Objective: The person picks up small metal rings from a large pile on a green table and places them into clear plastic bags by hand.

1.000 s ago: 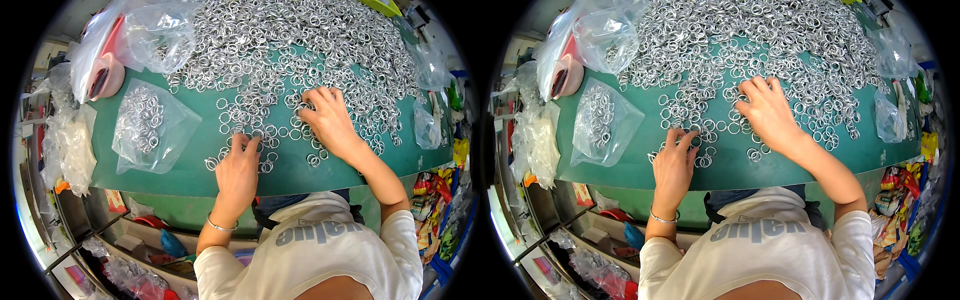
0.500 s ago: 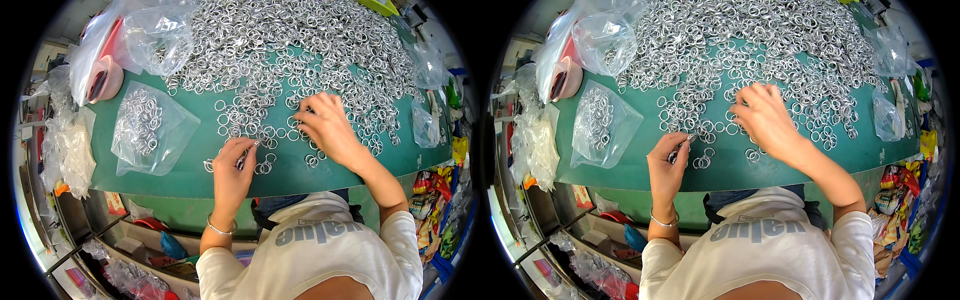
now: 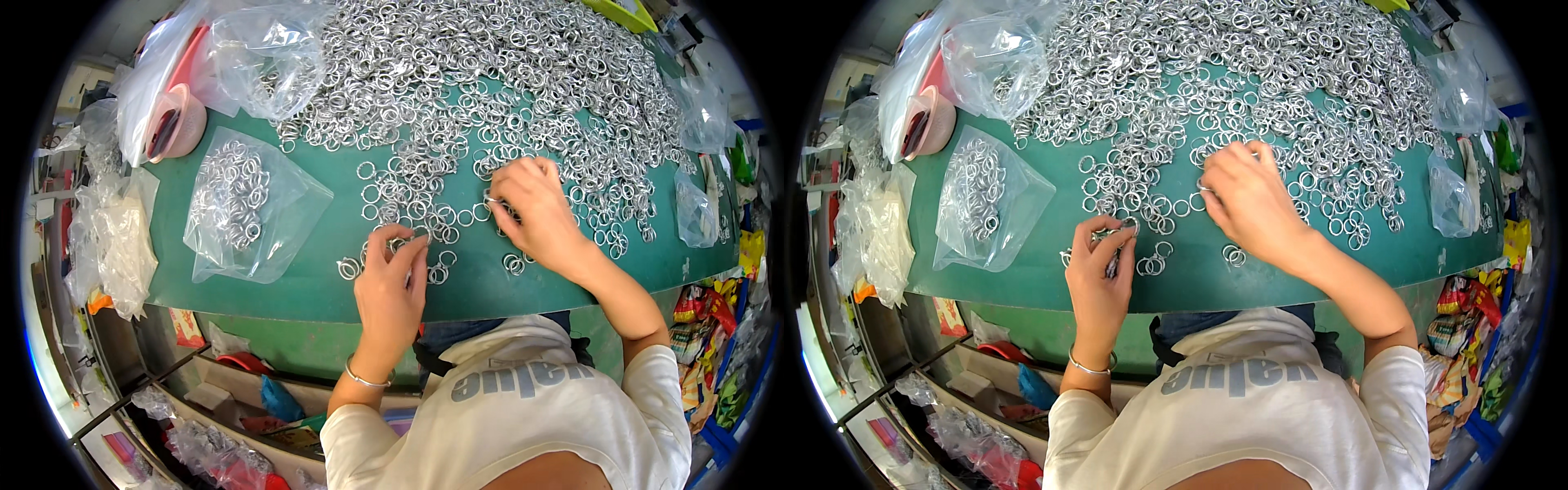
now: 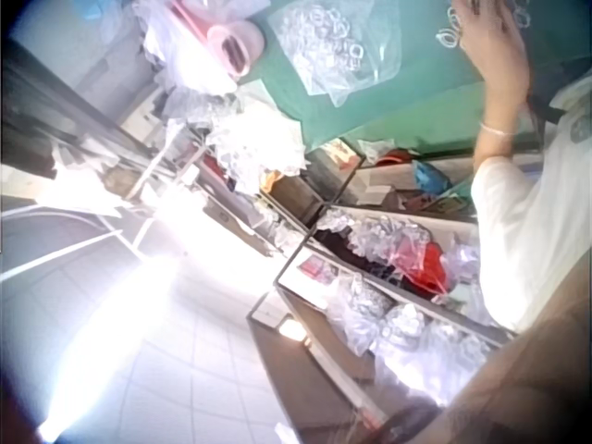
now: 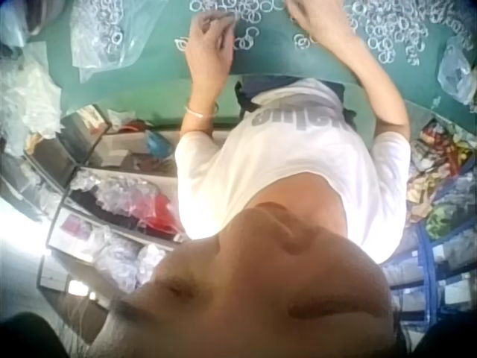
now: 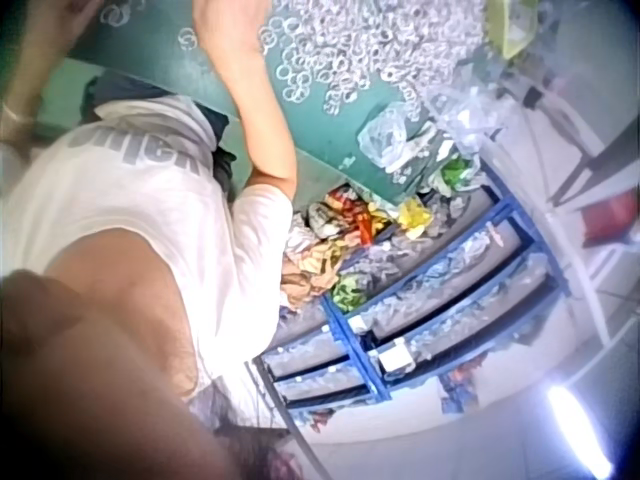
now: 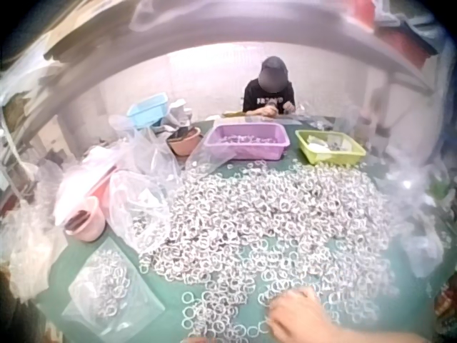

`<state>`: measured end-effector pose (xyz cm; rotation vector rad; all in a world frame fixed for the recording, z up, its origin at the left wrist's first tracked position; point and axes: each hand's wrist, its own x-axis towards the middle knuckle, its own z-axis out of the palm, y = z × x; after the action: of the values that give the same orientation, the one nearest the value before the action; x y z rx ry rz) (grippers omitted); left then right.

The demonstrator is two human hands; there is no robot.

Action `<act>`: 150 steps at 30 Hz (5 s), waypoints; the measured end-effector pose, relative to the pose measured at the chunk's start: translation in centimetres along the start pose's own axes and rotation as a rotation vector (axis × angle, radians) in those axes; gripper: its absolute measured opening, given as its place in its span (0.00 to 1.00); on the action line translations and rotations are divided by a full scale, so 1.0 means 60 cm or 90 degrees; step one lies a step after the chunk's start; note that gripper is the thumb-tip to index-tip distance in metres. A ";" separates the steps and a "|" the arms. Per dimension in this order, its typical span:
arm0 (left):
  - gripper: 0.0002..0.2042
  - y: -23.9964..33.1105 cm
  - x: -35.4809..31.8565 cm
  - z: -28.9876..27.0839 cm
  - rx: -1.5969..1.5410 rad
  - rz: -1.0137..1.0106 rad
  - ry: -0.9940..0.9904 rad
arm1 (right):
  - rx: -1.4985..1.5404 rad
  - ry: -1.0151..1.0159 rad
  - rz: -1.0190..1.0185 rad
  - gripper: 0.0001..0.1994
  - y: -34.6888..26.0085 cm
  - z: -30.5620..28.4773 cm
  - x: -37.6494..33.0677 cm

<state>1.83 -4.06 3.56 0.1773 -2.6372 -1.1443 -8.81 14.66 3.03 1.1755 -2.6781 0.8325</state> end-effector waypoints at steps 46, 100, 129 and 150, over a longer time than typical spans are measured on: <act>0.07 -0.067 0.166 -0.022 -0.363 -0.001 -0.366 | 0.028 -0.240 0.240 0.10 0.023 -0.056 0.109; 0.19 -0.140 0.193 -0.008 -1.170 -0.309 -0.227 | 1.238 -0.277 0.510 0.07 -0.090 0.058 0.094; 0.19 -0.143 0.196 -0.004 -1.183 -0.303 -0.214 | 0.942 -0.174 0.363 0.05 -0.072 0.070 0.070; 0.19 -0.142 0.196 -0.006 -1.170 -0.300 -0.211 | 0.165 -0.137 0.188 0.10 -0.064 0.034 0.051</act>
<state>-9.25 -12.64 -0.25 0.1980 -0.7191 -3.2268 -7.95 9.46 3.91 0.9755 -3.0450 1.1910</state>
